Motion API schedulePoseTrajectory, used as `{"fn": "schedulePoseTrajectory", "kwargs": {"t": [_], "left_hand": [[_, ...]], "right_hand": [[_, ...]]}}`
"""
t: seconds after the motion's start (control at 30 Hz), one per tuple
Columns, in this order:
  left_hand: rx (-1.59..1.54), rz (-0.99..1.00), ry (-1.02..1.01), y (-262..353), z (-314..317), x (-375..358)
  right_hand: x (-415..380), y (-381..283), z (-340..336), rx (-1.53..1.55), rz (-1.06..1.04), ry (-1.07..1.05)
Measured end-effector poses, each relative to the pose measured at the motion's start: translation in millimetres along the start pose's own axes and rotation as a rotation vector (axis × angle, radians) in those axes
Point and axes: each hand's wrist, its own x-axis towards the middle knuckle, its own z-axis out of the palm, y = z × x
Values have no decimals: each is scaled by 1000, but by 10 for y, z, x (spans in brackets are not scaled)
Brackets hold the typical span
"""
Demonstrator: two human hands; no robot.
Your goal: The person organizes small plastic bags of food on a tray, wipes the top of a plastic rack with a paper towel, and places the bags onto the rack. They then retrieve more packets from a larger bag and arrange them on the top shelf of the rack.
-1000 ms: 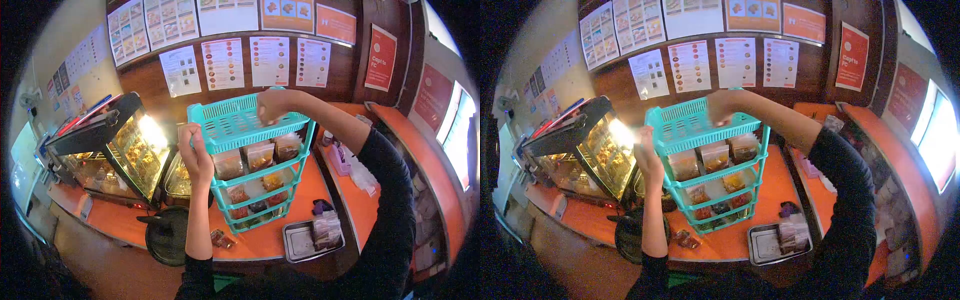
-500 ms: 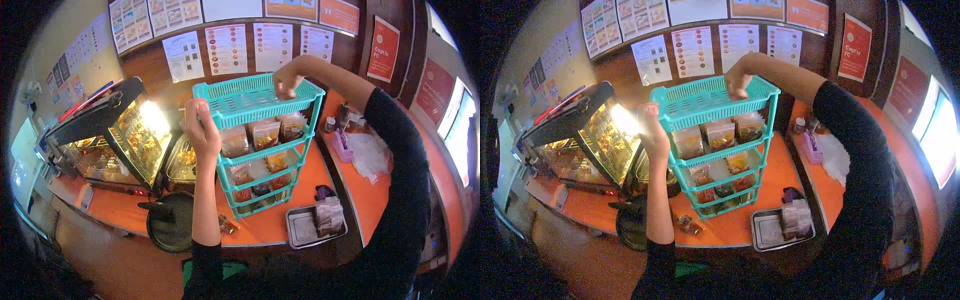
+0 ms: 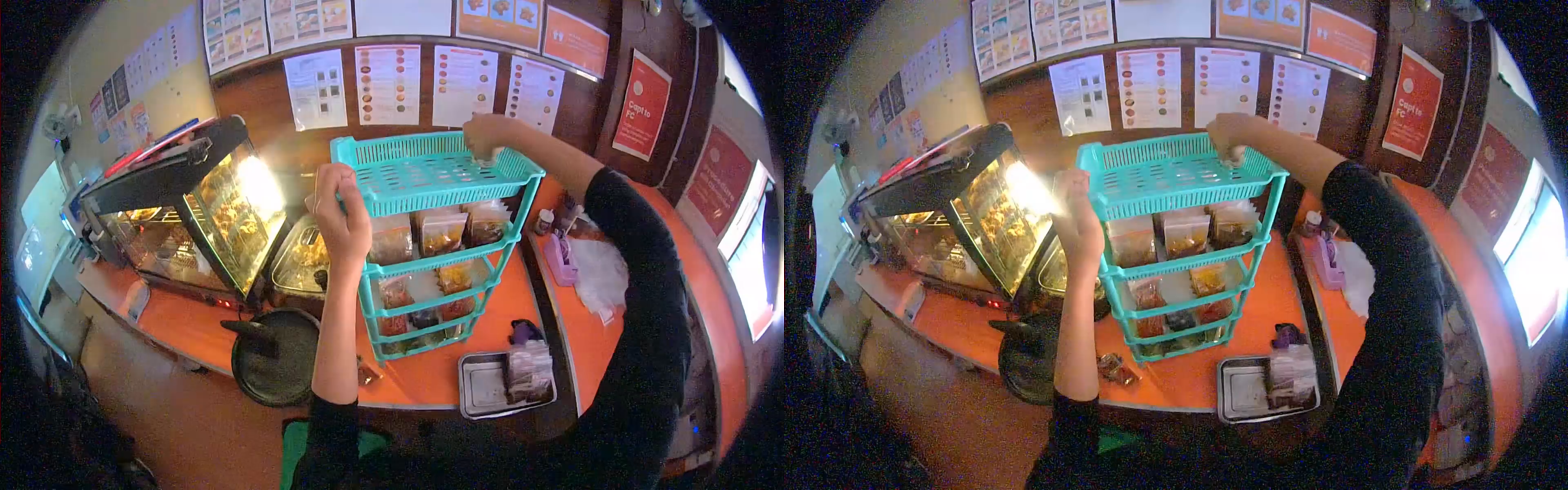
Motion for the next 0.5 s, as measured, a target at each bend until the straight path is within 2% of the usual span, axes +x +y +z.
{"fn": "schedulePoseTrajectory", "kwargs": {"t": [0.03, 0.1, 0.13, 0.17, 0.2, 0.23, 0.27, 0.3, 0.33, 0.4, 0.43, 0.47, 0.5], "left_hand": [[13, -18, 1, -18, 6, -3], [50, 42, 74, -49, 15, -14], [14, -58, -48, -6, -74, -39], [39, -76, -38, 28, -86, -50], [53, -26, 13, 38, -49, -67], [84, 18, 63, 76, -83, -171], [110, 99, 129, 165, -147, -367], [141, 178, 181, 214, -224, -585], [153, 142, 137, 288, -393, -912], [247, 60, 9, 533, -838, -1818], [319, -75, -92, 638, -1036, -2373], [403, -201, -205, 740, -1233, -2927], [354, -299, -430, 827, -1462, -3429]], "right_hand": [[-92, 0, -48, 1, -19, -11], [-349, 28, -184, 332, -180, -329], [-605, -32, -303, 367, -157, -218], [-847, -112, -430, 402, -142, -112], [-975, -64, -433, 371, -187, 235], [-936, 67, -275, 472, -232, 641], [-1047, -1, -389, 650, -317, 768], [-1304, -217, -425, 834, -287, 868], [-1630, -603, -353, 1041, -254, 945], [-2017, -1170, -27, 1354, -345, 953], [-2179, -1406, 227, 1441, -488, 891], [-2334, -1737, 353, 1461, -610, 735], [-2342, -2071, 470, 1388, -856, 486]]}}
